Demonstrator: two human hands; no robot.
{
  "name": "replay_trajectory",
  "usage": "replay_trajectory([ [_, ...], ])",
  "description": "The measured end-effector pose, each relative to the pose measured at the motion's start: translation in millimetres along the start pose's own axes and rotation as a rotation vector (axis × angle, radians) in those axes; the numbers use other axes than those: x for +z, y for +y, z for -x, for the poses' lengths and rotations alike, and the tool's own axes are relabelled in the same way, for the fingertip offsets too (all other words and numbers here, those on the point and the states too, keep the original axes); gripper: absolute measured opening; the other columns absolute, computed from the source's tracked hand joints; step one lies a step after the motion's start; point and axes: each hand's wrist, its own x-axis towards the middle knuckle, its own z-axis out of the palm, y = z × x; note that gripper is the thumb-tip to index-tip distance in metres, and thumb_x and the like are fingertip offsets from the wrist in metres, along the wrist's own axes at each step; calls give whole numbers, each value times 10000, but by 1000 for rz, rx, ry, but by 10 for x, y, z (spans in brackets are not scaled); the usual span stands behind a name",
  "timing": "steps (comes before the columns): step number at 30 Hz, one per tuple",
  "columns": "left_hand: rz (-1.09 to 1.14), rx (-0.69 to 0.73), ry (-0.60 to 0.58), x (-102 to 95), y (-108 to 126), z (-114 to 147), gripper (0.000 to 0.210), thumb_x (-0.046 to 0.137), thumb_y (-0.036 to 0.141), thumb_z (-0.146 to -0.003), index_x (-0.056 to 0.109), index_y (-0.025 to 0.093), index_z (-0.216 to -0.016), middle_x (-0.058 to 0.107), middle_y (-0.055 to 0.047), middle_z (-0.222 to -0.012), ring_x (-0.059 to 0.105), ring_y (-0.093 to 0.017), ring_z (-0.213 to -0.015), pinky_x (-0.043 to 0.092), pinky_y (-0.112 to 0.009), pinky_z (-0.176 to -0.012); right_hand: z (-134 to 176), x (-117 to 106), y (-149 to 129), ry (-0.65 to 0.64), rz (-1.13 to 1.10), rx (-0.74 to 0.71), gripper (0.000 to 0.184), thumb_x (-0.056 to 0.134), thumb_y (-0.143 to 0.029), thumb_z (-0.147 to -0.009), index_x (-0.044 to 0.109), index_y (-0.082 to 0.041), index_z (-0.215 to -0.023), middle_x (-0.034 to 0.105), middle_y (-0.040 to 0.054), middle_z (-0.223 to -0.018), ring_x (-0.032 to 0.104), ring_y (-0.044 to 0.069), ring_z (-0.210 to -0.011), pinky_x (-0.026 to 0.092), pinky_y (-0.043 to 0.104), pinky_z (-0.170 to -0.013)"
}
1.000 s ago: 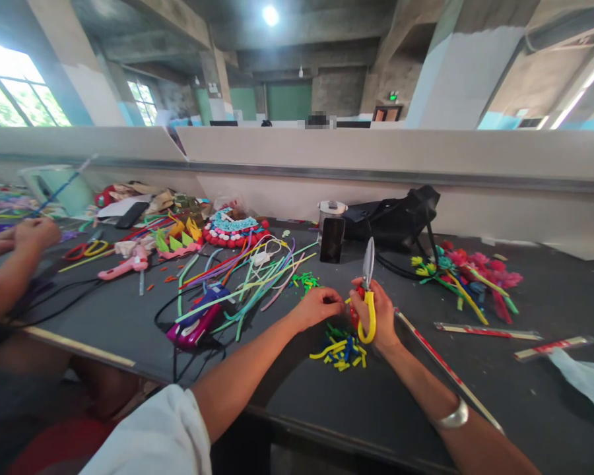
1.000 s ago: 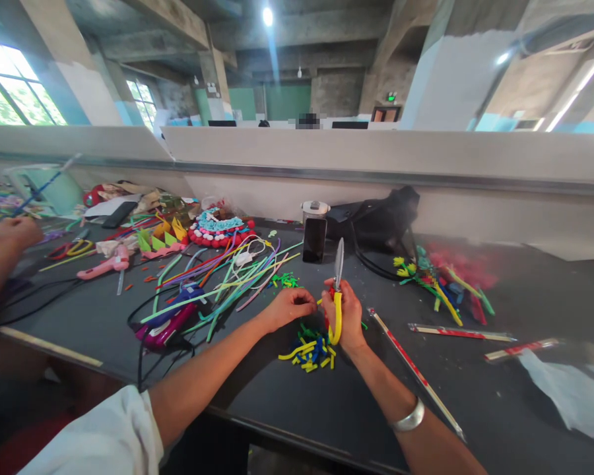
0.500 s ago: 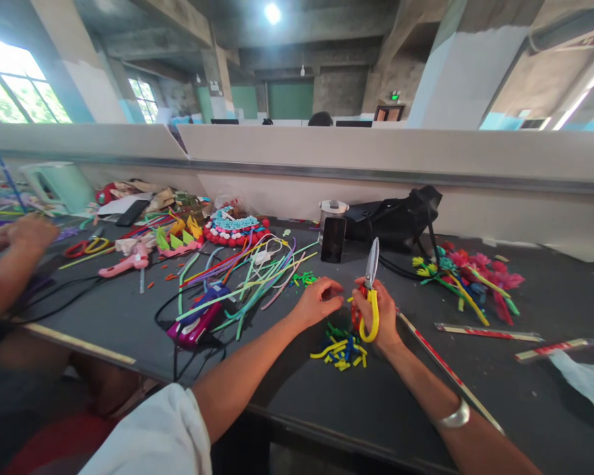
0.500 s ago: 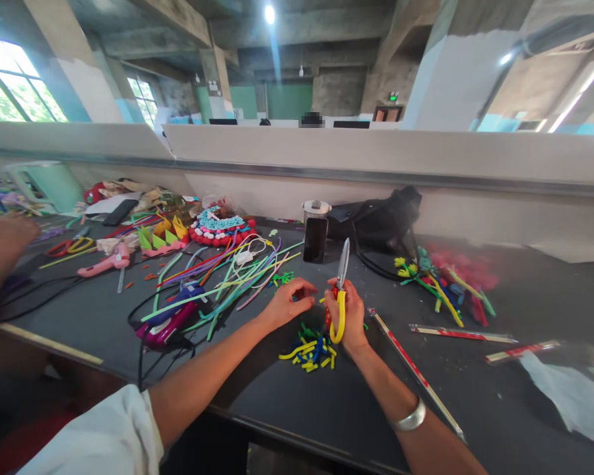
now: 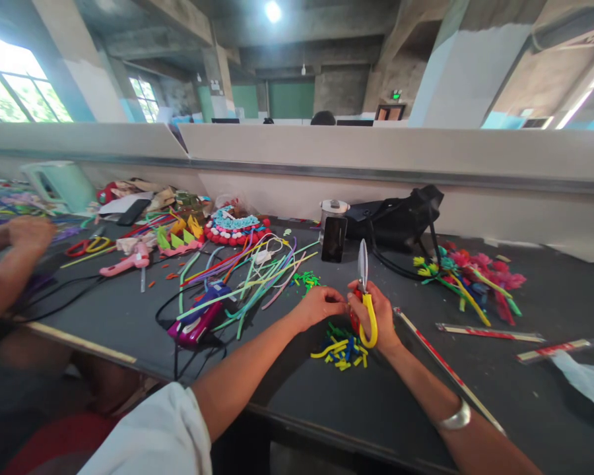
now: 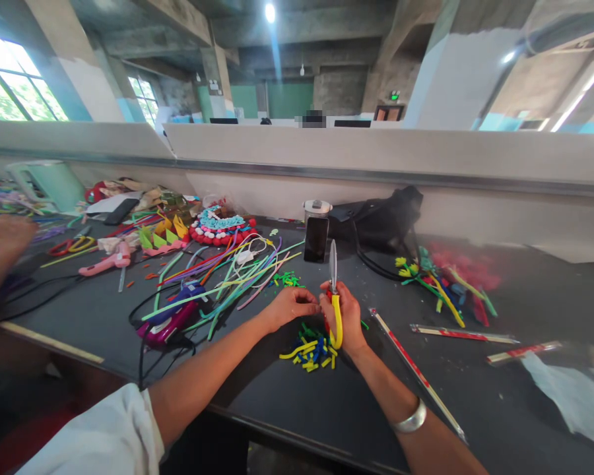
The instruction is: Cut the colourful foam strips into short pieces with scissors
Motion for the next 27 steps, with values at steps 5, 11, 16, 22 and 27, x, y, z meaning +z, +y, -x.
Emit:
replay_trajectory([
  [5,236,-79,28,-39,-21,-30,159,684,273,-621,673,128,-683,591,7,-611,484,-99,-583,377,-236,-601,-8,-6,-13,27,-11,22,205,547,-346,-789,558,-203,-935,578,-32,-642,546,120,-515,458,243,-555],
  [11,597,-111,101,-102,19,-65,172,745,270,-571,659,146,-654,521,15,-568,450,-91,-540,385,-254,-589,4,-2,-84,33,-93,62,303,576,-420,-783,532,-208,-994,600,-17,-692,585,136,-576,478,256,-569],
  [16,649,-93,109,-107,40,-48,177,748,284,-596,625,160,-627,508,8,-579,456,-103,-563,382,-265,-597,56,40,-129,-78,-149,-8,436,653,-416,-733,473,-226,-1082,623,-14,-777,585,131,-622,493,269,-626],
  [22,685,-74,88,-81,22,-43,163,745,268,-616,640,151,-661,511,7,-596,457,-95,-577,376,-251,-602,75,51,-144,-131,-76,-77,288,594,-365,-774,508,-227,-1011,631,-8,-768,594,131,-635,492,269,-657],
  [27,727,-30,236,-133,-8,-77,166,716,267,-623,592,157,-634,471,32,-588,408,-76,-538,351,-243,-566,59,41,-126,-54,-151,-9,291,573,-383,-772,488,-218,-997,625,-17,-706,541,109,-518,470,248,-549],
])
